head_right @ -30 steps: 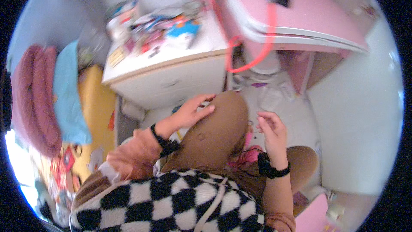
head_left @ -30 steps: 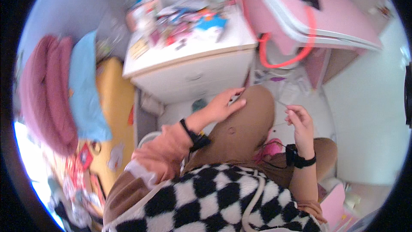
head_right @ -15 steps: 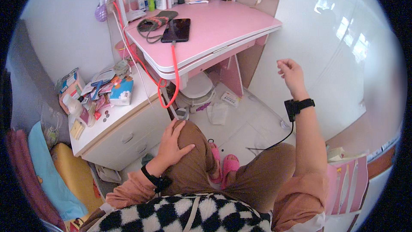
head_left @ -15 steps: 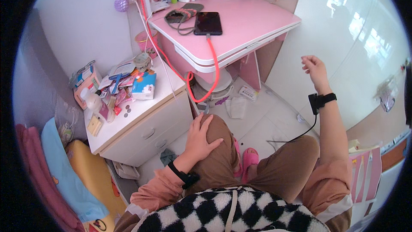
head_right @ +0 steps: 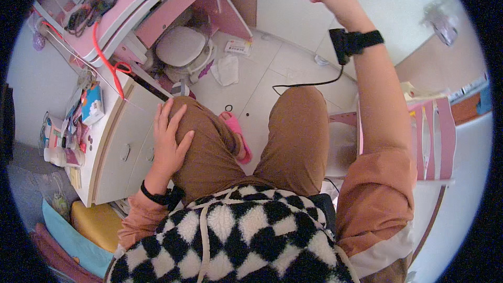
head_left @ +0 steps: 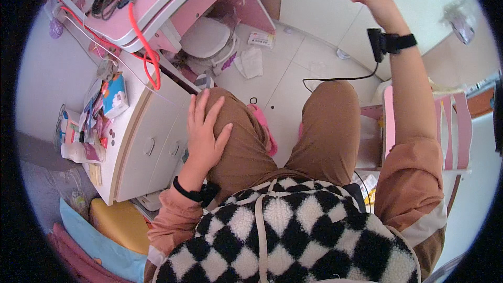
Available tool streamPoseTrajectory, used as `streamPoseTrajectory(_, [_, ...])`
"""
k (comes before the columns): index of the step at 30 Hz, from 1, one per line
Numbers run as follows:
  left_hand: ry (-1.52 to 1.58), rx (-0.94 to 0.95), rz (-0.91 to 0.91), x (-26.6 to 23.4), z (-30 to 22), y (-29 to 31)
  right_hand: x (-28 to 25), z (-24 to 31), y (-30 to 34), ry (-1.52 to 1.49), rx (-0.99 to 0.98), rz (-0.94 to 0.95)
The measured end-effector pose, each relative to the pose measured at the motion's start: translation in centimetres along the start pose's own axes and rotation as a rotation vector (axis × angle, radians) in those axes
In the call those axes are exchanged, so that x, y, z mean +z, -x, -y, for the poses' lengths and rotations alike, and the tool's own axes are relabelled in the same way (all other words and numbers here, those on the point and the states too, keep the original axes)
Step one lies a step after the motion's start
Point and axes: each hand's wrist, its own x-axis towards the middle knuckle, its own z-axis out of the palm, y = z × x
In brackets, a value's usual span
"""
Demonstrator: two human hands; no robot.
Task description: The person plugs a phone into a charger, then opens a drawer to retrieve and handle small items including a blue box and a white packet. They wipe the phone screen with a cloth and place it on the desk.
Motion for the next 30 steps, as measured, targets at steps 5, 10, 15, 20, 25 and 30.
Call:
streamPoseTrajectory(5, [-0.171,0.010,0.164,0.5,-1.2,-2.1,1.7,-2.2,-3.6,-0.278,-0.037,-0.028])
streamPoseTrajectory(10, [-0.183,-0.061,0.243,2.0,-0.6,-6.0,7.9,-10.0,-6.9,-0.320,-0.024,0.005])
streamPoseTrajectory(15, [-0.231,-0.131,0.367,5.1,0.6,-11.0,12.5,-17.6,-8.5,-0.238,0.129,0.047])
streamPoseTrajectory(20, [-0.209,-0.232,0.404,7.3,2.3,-16.0,12.3,-22.6,-12.7,-0.004,0.216,0.013])
streamPoseTrajectory(25, [-0.184,-0.201,0.491,9.4,2.4,-22.6,12.7,-26.9,-15.1,0.044,0.192,0.008])
streamPoseTrajectory(30, [0.093,-0.572,0.848,11.2,3.8,-28.5,18.0,-34.5,-16.3,0.132,0.198,0.239])
